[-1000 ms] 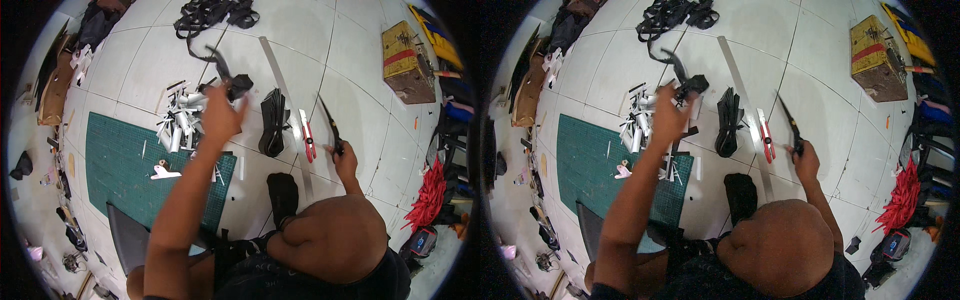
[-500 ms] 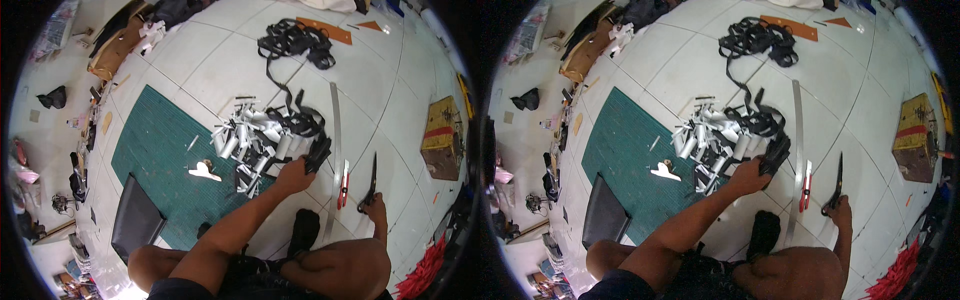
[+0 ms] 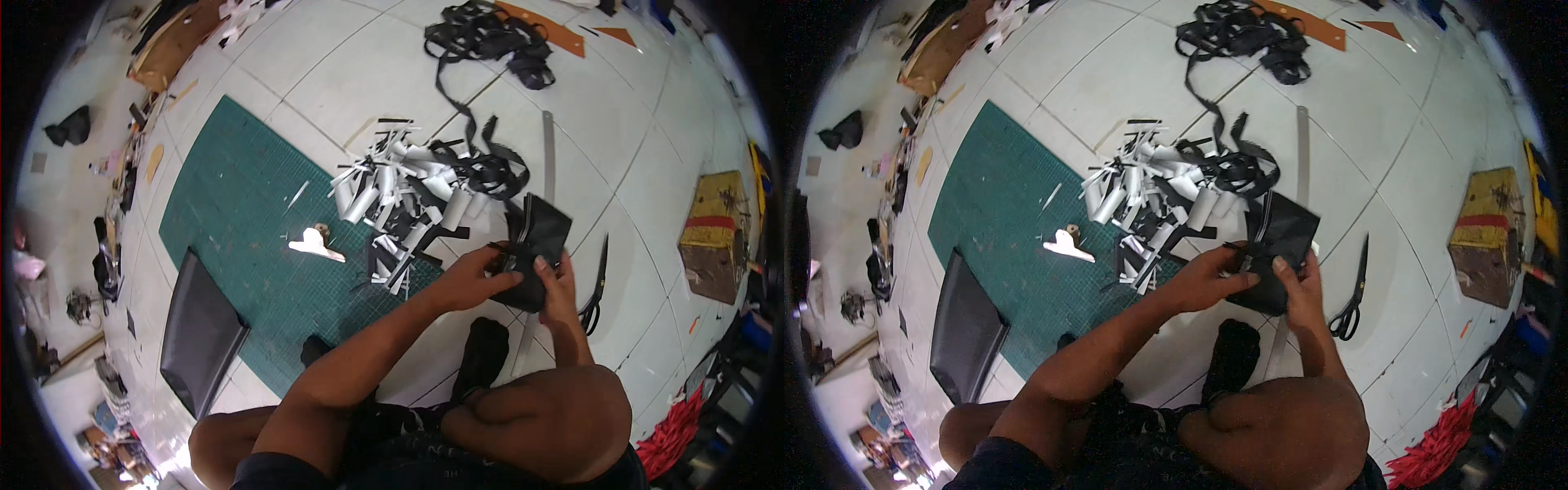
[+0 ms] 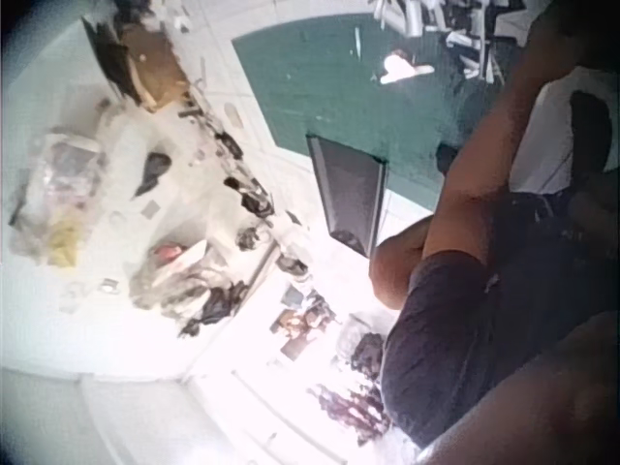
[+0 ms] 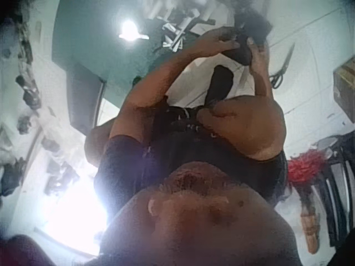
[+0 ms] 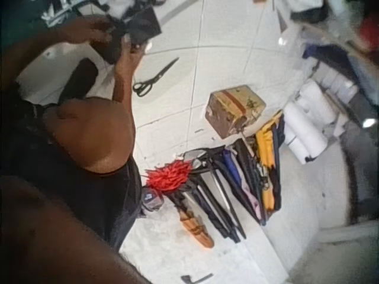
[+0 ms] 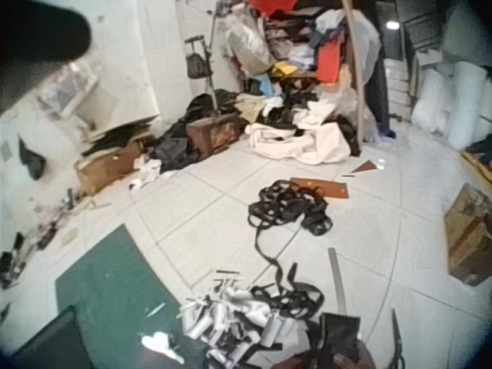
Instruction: Using scissors and a utility knife to cut and trim black synthetic textile material on a cutting mat.
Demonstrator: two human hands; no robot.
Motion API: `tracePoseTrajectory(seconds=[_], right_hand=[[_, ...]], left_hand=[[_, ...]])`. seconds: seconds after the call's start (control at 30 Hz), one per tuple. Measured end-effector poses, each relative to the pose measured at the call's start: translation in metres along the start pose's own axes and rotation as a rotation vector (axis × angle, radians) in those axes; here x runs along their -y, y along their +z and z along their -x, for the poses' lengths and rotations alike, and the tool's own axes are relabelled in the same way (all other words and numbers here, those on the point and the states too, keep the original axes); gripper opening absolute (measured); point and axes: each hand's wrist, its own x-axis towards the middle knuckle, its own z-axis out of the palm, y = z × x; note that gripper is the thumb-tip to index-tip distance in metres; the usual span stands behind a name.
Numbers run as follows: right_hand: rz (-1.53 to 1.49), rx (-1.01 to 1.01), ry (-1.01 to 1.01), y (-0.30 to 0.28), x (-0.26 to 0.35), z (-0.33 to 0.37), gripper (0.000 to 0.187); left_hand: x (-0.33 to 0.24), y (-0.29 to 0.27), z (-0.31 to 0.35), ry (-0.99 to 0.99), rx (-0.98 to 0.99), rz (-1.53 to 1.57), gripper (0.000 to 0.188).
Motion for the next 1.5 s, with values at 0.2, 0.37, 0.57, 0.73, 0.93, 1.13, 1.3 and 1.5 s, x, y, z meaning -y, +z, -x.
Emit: tracePoseTrajectory(seconds=[0.2,0.37,0.57,0.73,0.93,1.13,1.3,1.5], right_hand=[[0.011,-0.163,-0.24,-0.054,0.053,-0.054,0.05],[0.133,-0.739,-0.237,-0.131,0.07,-0.126,0.081],[0.949,-0.423,-0.642,-0.06,-0.023,-0.098,0.075],[1.106,0.656,-0.929,0.077,-0.091,-0.032,0.069],[1.101,0.999,-1.218,0.161,-0.11,-0.053,0.054],[1.383,0.517,-0.827,0.147,-0.029,-0.199,0.029],[1.34,0.402,-1.305,0.175,-0.001,-0.161,0.048],[1.206,1.22,-1.283,0.177,-0.106,-0.055,0.048]], left_hand=[[0.033,-0.075,0.038,0.086,-0.896,-0.642,0.064],[0.062,-0.127,0.055,-0.209,-1.139,-1.074,0.099],[0.078,-0.099,-0.005,-0.247,-1.067,-1.042,0.084],[0.036,-0.086,-0.066,0.234,-0.71,-0.791,0.074],[-0.082,-0.144,0.006,-0.057,-0.379,-1.092,0.061],[-0.092,-0.256,0.205,-0.392,-0.378,-1.548,0.05],[-0.008,-0.275,0.404,-0.578,-0.728,-1.391,0.045],[0.137,-0.242,0.442,-0.652,-1.019,-1.122,0.05]])
